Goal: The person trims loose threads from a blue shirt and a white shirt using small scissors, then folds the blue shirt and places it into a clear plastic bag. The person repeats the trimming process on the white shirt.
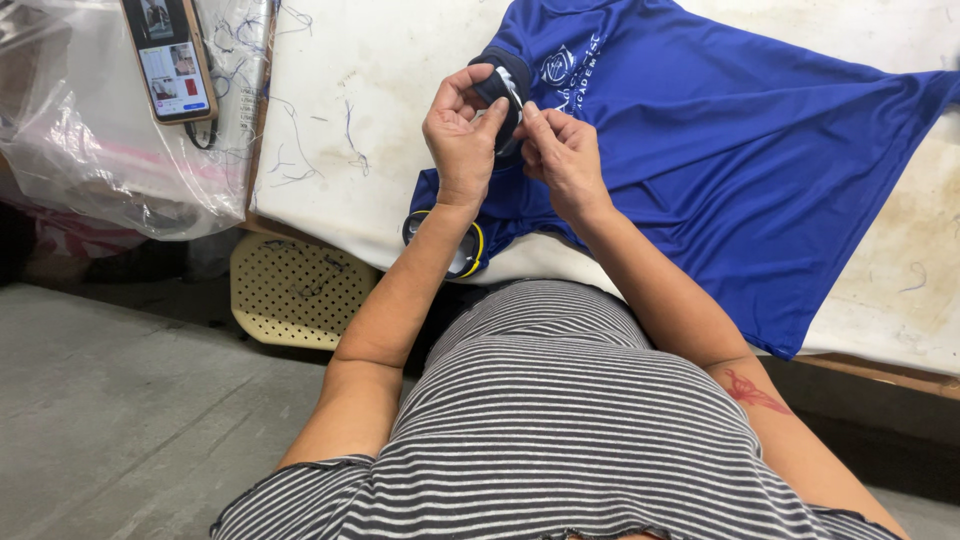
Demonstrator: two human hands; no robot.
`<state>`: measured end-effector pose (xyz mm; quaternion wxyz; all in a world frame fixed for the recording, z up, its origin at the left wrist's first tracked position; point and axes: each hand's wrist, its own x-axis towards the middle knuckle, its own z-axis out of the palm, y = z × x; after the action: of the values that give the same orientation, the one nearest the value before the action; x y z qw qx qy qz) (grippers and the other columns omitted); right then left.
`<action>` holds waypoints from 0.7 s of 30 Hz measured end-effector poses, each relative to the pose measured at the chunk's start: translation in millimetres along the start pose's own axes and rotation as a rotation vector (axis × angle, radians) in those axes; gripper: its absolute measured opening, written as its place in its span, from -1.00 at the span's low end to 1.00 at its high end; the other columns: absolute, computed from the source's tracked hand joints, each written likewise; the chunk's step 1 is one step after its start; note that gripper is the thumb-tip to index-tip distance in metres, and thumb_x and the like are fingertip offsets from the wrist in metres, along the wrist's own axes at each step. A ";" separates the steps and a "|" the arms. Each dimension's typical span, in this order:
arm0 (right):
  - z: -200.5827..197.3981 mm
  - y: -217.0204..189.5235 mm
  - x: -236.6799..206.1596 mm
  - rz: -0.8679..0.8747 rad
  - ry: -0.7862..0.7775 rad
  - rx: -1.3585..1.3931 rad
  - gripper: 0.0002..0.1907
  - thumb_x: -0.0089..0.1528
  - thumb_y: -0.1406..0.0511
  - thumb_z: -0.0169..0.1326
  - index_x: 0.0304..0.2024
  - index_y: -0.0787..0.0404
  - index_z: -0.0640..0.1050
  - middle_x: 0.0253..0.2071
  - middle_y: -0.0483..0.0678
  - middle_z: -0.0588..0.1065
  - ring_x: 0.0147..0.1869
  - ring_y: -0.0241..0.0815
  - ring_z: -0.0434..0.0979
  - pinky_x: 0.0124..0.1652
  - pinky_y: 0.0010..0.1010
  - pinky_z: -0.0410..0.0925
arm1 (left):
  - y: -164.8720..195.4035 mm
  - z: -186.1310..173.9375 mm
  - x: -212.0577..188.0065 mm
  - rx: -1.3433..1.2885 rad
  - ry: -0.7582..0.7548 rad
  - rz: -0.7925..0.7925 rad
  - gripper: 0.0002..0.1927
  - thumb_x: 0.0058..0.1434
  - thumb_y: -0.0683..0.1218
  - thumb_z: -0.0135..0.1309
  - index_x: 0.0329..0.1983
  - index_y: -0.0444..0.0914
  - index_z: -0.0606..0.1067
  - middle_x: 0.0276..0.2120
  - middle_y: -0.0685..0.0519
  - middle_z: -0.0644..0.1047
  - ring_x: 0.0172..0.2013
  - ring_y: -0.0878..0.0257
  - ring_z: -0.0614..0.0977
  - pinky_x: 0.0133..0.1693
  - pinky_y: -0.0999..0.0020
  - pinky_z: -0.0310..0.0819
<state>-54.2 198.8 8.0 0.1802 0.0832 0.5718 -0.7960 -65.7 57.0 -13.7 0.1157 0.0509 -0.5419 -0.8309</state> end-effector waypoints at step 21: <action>5.6 0.6 -3.9 0.030 -0.077 0.146 -0.63 0.43 0.11 0.05 -0.37 0.21 0.54 -0.62 -0.20 0.32 -0.61 -0.42 0.15 -0.51 -0.54 0.14 | 3.6 -1.3 -6.2 0.010 0.010 -0.012 -0.61 0.23 -0.48 0.11 0.11 -0.44 0.43 -0.09 -0.06 0.56 -0.08 0.31 0.62 0.03 0.39 0.62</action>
<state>-50.1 194.1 10.7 0.2072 0.0740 0.5035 -0.8355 -59.0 56.0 -11.2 0.1133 0.0590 -0.5450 -0.8287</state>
